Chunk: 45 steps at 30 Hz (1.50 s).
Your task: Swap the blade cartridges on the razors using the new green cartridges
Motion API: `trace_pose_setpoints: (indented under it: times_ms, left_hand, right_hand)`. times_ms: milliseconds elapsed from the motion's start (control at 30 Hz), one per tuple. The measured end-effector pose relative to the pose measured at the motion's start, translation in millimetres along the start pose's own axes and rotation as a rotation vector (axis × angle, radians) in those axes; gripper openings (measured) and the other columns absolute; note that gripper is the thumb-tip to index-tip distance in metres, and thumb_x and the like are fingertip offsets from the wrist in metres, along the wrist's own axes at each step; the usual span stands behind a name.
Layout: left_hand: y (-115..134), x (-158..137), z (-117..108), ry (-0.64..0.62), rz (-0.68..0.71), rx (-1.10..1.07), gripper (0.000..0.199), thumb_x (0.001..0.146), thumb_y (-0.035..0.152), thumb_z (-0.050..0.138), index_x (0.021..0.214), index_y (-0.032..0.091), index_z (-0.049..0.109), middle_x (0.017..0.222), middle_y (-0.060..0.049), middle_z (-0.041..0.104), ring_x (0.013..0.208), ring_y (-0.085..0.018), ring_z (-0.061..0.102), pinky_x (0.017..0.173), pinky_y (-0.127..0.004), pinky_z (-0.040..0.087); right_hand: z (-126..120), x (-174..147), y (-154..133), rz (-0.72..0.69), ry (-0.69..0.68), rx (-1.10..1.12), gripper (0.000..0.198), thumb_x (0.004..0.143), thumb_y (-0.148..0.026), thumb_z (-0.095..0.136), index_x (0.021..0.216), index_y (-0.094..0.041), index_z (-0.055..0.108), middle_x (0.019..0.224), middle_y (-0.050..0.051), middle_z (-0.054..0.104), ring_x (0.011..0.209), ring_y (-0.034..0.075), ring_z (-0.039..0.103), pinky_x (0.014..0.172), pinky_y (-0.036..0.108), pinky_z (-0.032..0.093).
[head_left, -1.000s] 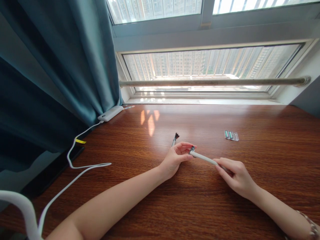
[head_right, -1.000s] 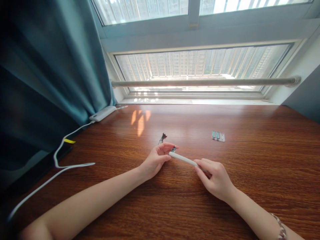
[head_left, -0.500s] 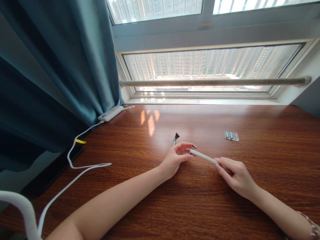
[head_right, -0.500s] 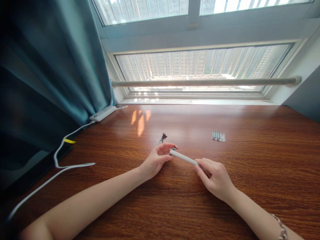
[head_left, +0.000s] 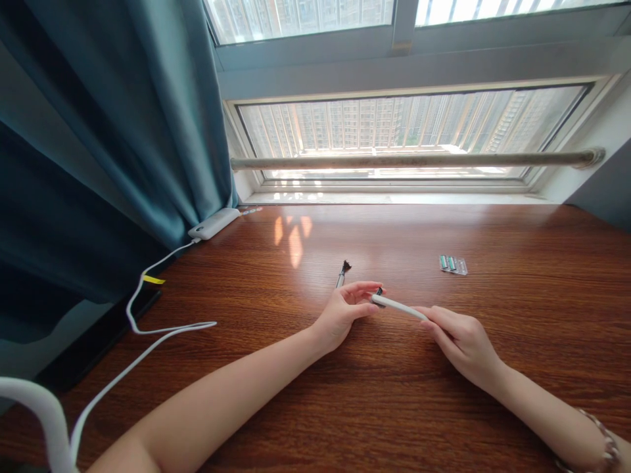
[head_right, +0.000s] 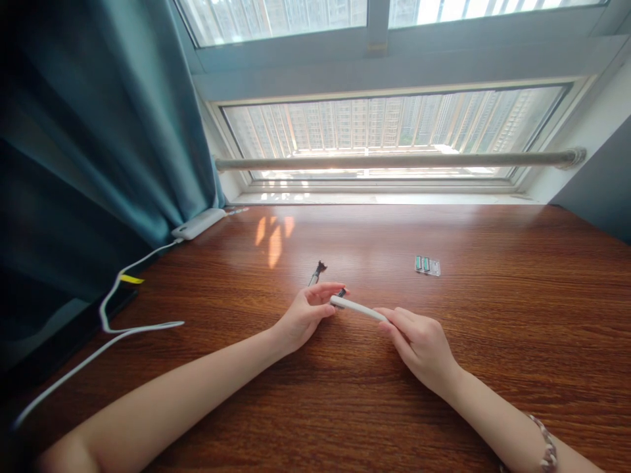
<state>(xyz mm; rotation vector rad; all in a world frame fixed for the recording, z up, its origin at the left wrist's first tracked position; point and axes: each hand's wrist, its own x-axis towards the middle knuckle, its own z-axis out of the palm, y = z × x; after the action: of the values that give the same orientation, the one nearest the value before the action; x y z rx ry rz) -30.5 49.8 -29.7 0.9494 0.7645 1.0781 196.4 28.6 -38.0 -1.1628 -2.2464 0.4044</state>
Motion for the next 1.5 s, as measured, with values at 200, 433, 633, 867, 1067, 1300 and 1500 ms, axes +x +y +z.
trace_pose_setpoints:
  times_ms: [200, 433, 633, 867, 1067, 1300, 1500]
  left_hand:
    - [-2, 0, -1, 0.014, 0.001, 0.011, 0.037, 0.059, 0.014, 0.069, 0.095, 0.017, 0.065, 0.092, -0.006, 0.062, 0.085, -0.015, 0.051, 0.075, -0.025, 0.037]
    - [-3, 1, -3, 0.015, -0.004, 0.017, 0.037, 0.06, 0.014, 0.069, 0.097, 0.018, 0.064, 0.086, -0.005, 0.06, 0.08, -0.013, 0.05, 0.073, -0.024, 0.036]
    - [-2, 0, -3, -0.02, -0.007, 0.046, 0.038, 0.061, 0.015, 0.069, 0.098, 0.017, 0.063, 0.086, -0.005, 0.06, 0.079, -0.013, 0.05, 0.074, -0.024, 0.036]
    - [-1, 2, 0, -0.022, 0.047, 0.039, 0.045, 0.061, 0.013, 0.069, 0.104, 0.02, 0.059, 0.1, -0.006, 0.058, 0.087, -0.014, 0.048, 0.073, -0.023, 0.037]
    - [-6, 0, 1, -0.035, 0.061, 0.154, 0.036, 0.062, 0.017, 0.069, 0.096, 0.018, 0.061, 0.095, -0.005, 0.06, 0.079, -0.011, 0.048, 0.07, -0.021, 0.037]
    - [-9, 0, -1, -0.054, 0.077, 0.26, 0.033, 0.064, 0.021, 0.068, 0.096, 0.018, 0.06, 0.092, -0.003, 0.06, 0.074, -0.009, 0.049, 0.067, -0.02, 0.036]
    - [-9, 1, 0, -0.053, 0.101, 0.323, 0.033, 0.062, 0.021, 0.07, 0.093, 0.017, 0.061, 0.093, -0.003, 0.06, 0.077, -0.009, 0.048, 0.069, -0.019, 0.037]
  right_hand:
    - [2, -1, 1, 0.07, 0.06, -0.029, 0.027, 0.087, -0.029, 0.037, 0.104, -0.021, 0.058, 0.08, 0.003, 0.062, 0.069, 0.013, 0.058, 0.062, 0.022, 0.042]
    - [0, -1, -1, 0.155, 0.106, -0.102, 0.025, 0.087, -0.032, 0.038, 0.095, -0.022, 0.06, 0.076, 0.002, 0.061, 0.066, 0.013, 0.057, 0.059, 0.022, 0.04]
    - [2, -1, 2, 0.18, 0.076, -0.152, 0.029, 0.088, -0.035, 0.036, 0.093, -0.023, 0.062, 0.081, 0.002, 0.064, 0.072, 0.015, 0.06, 0.062, 0.023, 0.039]
    - [0, 5, 12, 0.444, 0.114, -0.216, 0.031, 0.085, -0.042, 0.036, 0.098, -0.028, 0.061, 0.071, 0.0, 0.065, 0.062, 0.016, 0.06, 0.052, 0.023, 0.037]
    - [0, 9, 26, 0.253, 0.116, -0.107, 0.031, 0.083, -0.027, 0.043, 0.111, -0.022, 0.056, 0.089, 0.005, 0.056, 0.079, 0.016, 0.055, 0.073, 0.026, 0.042]
    - [4, 8, 40, 0.353, 0.06, -0.367, 0.036, 0.082, -0.013, 0.037, 0.114, -0.015, 0.053, 0.09, 0.01, 0.046, 0.083, 0.019, 0.046, 0.075, 0.029, 0.039]
    - [-1, 7, 43, 0.468, 0.084, -0.477, 0.034, 0.081, -0.011, 0.037, 0.11, -0.016, 0.055, 0.085, 0.012, 0.043, 0.075, 0.02, 0.04, 0.07, 0.031, 0.036]
